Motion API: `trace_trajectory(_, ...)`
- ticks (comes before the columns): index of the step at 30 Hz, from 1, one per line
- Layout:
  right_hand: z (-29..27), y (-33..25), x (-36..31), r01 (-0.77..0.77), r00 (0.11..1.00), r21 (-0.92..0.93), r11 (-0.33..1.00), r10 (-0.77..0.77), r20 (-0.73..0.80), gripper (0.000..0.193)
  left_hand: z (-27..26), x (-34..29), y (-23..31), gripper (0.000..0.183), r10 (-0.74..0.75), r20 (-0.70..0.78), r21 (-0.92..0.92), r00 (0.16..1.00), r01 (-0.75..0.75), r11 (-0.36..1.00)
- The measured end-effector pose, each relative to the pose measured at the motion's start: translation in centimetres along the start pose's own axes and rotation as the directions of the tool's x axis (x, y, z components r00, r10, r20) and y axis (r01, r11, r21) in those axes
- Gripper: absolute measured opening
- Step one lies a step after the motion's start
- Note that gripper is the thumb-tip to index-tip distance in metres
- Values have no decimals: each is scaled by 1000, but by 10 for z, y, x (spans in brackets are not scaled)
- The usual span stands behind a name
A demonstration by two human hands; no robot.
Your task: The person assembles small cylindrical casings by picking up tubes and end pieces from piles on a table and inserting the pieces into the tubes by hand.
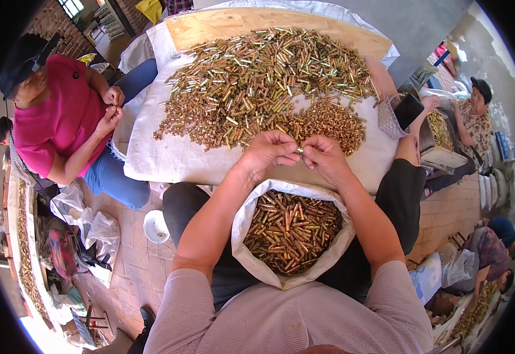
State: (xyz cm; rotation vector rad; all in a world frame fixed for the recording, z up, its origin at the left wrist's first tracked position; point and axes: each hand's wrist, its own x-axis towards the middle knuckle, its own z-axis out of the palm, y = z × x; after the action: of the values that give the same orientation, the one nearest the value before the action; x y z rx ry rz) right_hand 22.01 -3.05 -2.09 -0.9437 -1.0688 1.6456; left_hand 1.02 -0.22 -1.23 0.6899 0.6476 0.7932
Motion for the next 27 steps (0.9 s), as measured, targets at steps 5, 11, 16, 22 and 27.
trace_trajectory(5, -2, 2, -2, 7, 1000, 121, 993, -7, 2, 8, 5, -1, 1, 16, 3, 7, 5, 1000, -3, 1000)
trace_trajectory(11, -5, -17, -8, -32, 999, 68, 997, 29, 45, 8, -12, 3, 17, 20, 63, -104, 352, 993, -22, 936)
trace_trajectory(16, 8, -51, -28, -41, 906, -165, 985, 106, 409, 6, -39, 2, 15, 12, 328, -104, 946, 939, -8, 323)
trace_trajectory(22, 7, -37, -8, -70, 893, -446, 892, 255, 370, 16, -31, 12, -6, 16, 279, -93, 994, 956, 106, -31)
trace_trajectory(27, -5, 1, 19, 316, 931, -747, 585, -38, 364, 18, -28, 16, -9, 19, 273, -100, 988, 957, 129, -90)
